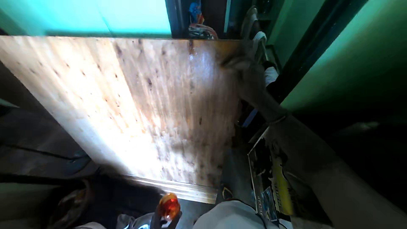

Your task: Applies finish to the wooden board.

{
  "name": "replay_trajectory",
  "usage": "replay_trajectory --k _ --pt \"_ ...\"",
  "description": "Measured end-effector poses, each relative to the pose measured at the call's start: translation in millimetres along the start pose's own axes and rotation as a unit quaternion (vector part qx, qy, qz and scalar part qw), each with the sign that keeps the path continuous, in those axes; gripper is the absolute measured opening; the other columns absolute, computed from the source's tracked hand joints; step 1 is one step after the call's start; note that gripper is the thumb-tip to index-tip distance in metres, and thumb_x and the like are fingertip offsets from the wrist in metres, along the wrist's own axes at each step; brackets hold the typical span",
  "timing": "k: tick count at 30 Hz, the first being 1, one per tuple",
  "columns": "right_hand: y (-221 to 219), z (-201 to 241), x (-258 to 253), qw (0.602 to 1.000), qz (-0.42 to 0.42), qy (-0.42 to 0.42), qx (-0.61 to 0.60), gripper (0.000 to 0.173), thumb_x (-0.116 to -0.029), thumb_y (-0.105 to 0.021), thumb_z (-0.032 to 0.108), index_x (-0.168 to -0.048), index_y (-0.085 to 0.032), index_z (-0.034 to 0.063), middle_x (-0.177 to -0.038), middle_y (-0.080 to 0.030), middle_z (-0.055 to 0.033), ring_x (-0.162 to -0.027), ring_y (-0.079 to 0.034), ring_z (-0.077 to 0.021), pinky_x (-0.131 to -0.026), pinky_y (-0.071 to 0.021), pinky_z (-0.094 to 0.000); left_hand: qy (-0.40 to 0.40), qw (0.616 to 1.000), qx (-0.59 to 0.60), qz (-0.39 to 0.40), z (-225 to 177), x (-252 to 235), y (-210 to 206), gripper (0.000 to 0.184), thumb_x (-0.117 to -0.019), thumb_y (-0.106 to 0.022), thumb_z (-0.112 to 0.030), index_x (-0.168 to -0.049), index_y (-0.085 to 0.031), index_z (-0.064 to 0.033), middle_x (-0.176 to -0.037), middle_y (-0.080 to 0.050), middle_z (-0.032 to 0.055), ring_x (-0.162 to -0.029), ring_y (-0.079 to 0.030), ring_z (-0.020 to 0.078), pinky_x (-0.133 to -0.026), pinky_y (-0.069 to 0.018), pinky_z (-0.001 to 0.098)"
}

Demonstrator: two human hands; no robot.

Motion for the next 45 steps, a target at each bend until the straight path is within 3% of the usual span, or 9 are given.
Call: replay_trajectory --k 3,6,8,12,16,22,31,42,45 --pt "25.6 5.6 -7.1 0.998 -0.022 -0.038 -0.041 0.027 -0.1033 -0.058 0.021 -0.121 -0.069 0.005 -0.119 -0.07 -0.0133 -0.106 -0.069 -0.0218 -0.094 -0.0562 -0.0411 -0.056 0.998 -0.007 0.032 -45.4 -18.4 -16.4 0.089 -0.066 -0.096 -0.028 -0.142 -0.058 -0.0034 -0.133 -0.064 0.0208 -0.112 -0.067 0.0314 -0.093 -0.0567 0.0508" --pt "21.6 45.4 33.5 0.982 0.037 -0.06 -0.177 0.024 -0.1027 -0.06 0.021 -0.117 -0.069 0.0039 -0.097 -0.072 -0.005 -0.082 -0.069 -0.0075 -0.076 -0.0612 -0.0283 -0.139 0.988 -0.006 0.059 -94.7 -35.7 -30.4 0.086 -0.0691 -0.094 -0.034 -0.141 -0.059 -0.0028 -0.129 -0.067 0.0183 -0.112 -0.067 0.0287 -0.095 -0.0561 0.0474" --pt "15.1 81.6 77.2 0.949 0.126 -0.083 -0.275 0.019 -0.1036 -0.06 0.018 -0.114 -0.068 0.0039 -0.092 -0.07 -0.0032 -0.076 -0.067 -0.005 -0.07 -0.06 -0.0234 -0.194 0.978 0.045 0.065 -112.3 -43.1 -40.3 0.083 -0.0696 -0.094 -0.033 -0.138 -0.061 -0.0001 -0.126 -0.068 0.0169 -0.112 -0.067 0.0242 -0.096 -0.0562 0.0422" --pt "8.8 130.4 135.7 0.897 0.228 -0.091 -0.368 0.014 -0.1013 -0.064 0.014 -0.111 -0.066 0.0052 -0.083 -0.067 -0.0001 -0.063 -0.062 -0.0029 -0.055 -0.0552 -0.0177 -0.247 0.96 0.102 0.08 -144.4 -55.5 -50.7 0.085 -0.0674 -0.096 -0.024 -0.142 -0.059 -0.0077 -0.134 -0.064 0.0119 -0.113 -0.066 0.0206 -0.087 -0.0593 0.0392" --pt "-16.3 145.5 152.1 0.894 0.281 -0.07 -0.341 0.013 -0.0998 -0.067 0.016 -0.109 -0.068 0.0069 -0.083 -0.068 0.0015 -0.065 -0.062 -0.0002 -0.057 -0.055 -0.0161 -0.257 0.957 0.123 0.062 -169.0 -51.9 -42.1 0.087 -0.0663 -0.096 -0.019 -0.144 -0.057 -0.0107 -0.138 -0.061 0.0094 -0.107 -0.067 0.0192 -0.078 -0.0581 0.0367" --pt "-33.0 146.5 156.0 0.905 0.313 -0.018 -0.288 0.016 -0.101 -0.066 0.022 -0.109 -0.067 0.0079 -0.082 -0.068 -0.0016 -0.063 -0.063 -0.0048 -0.055 -0.055 -0.0227 -0.247 0.96 0.13 0.011 -167.5 -51.3 -32.6 0.087 -0.0651 -0.098 -0.021 -0.142 -0.059 -0.0104 -0.138 -0.061 0.0087 -0.107 -0.066 0.0173 -0.078 -0.0583 0.0335" --pt "-55.1 155.4 151.1 0.892 0.33 0.001 -0.309 0.015 -0.1001 -0.066 0.015 -0.112 -0.068 0.0062 -0.083 -0.068 -0.0018 -0.061 -0.061 -0.0042 -0.054 -0.0536 -0.0207 -0.242 0.961 0.125 -0.048 -156.5 -52.4 -30.9 0.084 -0.0647 -0.098 -0.026 -0.14 -0.063 -0.0114 -0.137 -0.064 0.0073 -0.113 -0.064 0.014 -0.085 -0.0556 0.0294" --pt "-78.0 149.0 152.0 0.883 0.345 -0.012 -0.318 0.016 -0.0993 -0.068 0.017 -0.113 -0.07 0.0089 -0.079 -0.068 -0.0001 -0.054 -0.056 -0.0036 -0.047 -0.0494 -0.0203 -0.218 0.97 0.091 -0.054 -151.5 -53.8 -35.5 0.085 -0.0668 -0.097 -0.028 -0.142 -0.061 -0.0128 -0.139 -0.061 0.008 -0.111 -0.064 0.0175 -0.087 -0.0562 0.0332" --pt "-80.4 143.5 149.6 0.877 0.349 -0.032 -0.328 0.015 -0.1001 -0.067 0.016 -0.113 -0.069 0.0082 -0.083 -0.069 -0.0005 -0.059 -0.06 -0.0041 -0.053 -0.0533 -0.0206 -0.209 0.973 0.088 -0.048 -153.3 -58.2 -39.3 0.084 -0.0676 -0.096 -0.029 -0.141 -0.061 -0.012 -0.139 -0.061 0.0094 -0.114 -0.064 0.0185 -0.087 -0.0562 0.0347"
Point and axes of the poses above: each hand's wrist, its own x-axis away from the middle knuckle, its own y-axis out of the back of the hand, z = x × y, the point moved 3 cm from there along -x, towards the middle knuckle
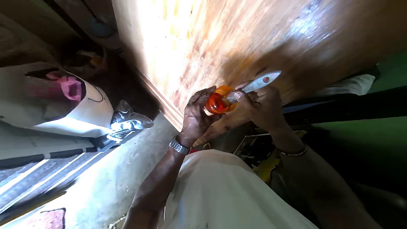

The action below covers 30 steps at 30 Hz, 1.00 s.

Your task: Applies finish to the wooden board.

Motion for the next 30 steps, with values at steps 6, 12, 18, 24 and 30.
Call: replay_trajectory --k 6,12,18,24,30 --pt "16.8 -5.8 -0.5 0.994 -0.102 0.016 -0.034 0.014 -0.0988 -0.066 0.012 -0.109 -0.069 0.0033 -0.09 -0.073 -0.0017 -0.073 -0.068 -0.0048 -0.067 -0.0612 -0.0239 -0.007 1.0 -0.016 0.026 3.8 -12.4 -15.0 0.086 -0.069 -0.095 -0.036 -0.144 -0.058 -0.0179 -0.14 -0.061 0.0028 -0.115 -0.065 0.0154 -0.09 -0.0583 0.0374" --pt "51.2 -45.7 3.6 0.914 -0.157 -0.239 -0.286 0.023 -0.1032 -0.061 0.017 -0.112 -0.065 -0.0031 -0.089 -0.071 -0.0086 -0.074 -0.071 -0.0158 -0.07 -0.0635 -0.0323 -0.001 0.999 0.02 0.05 -17.8 -49.1 -59.3 0.084 -0.0647 -0.095 -0.035 -0.137 -0.063 -0.005 -0.13 -0.068 0.0128 -0.1 -0.07 0.0202 -0.077 -0.0599 0.0373" --pt "124.6 -40.4 5.4 0.896 -0.264 -0.176 -0.31 0.022 -0.1014 -0.062 0.012 -0.118 -0.06 -0.0021 -0.091 -0.071 -0.0099 -0.075 -0.072 -0.0188 -0.069 -0.0636 -0.0347 -0.03 0.992 0.093 0.076 -51.8 -86.4 -93.9 0.087 -0.0651 -0.095 -0.037 -0.14 -0.061 -0.0058 -0.129 -0.068 0.0085 -0.102 -0.069 0.0134 -0.077 -0.06 0.0305" --pt "237.9 -5.0 3.2 0.943 -0.329 -0.051 0.002 0.024 -0.1053 -0.059 0.023 -0.122 -0.065 0.0071 -0.097 -0.072 -0.0091 -0.076 -0.07 -0.0174 -0.069 -0.0628 -0.0363 -0.037 0.988 0.114 0.097 -52.3 -83.5 -103.4 0.088 -0.0654 -0.095 -0.037 -0.14 -0.06 -0.0042 -0.129 -0.068 0.0087 -0.105 -0.069 0.0133 -0.079 -0.0609 0.0306" --pt "302.8 20.1 -0.8 0.893 -0.349 0.087 0.27 0.019 -0.1026 -0.061 0.017 -0.113 -0.07 0.0038 -0.118 -0.07 -0.0098 -0.102 -0.07 -0.0154 -0.09 -0.0606 -0.0357 -0.005 0.993 0.074 0.089 2.8 -34.0 -73.5 0.087 -0.0635 -0.096 -0.033 -0.139 -0.062 -0.0063 -0.128 -0.068 0.0101 -0.1 -0.071 0.0157 -0.073 -0.0616 0.0325"
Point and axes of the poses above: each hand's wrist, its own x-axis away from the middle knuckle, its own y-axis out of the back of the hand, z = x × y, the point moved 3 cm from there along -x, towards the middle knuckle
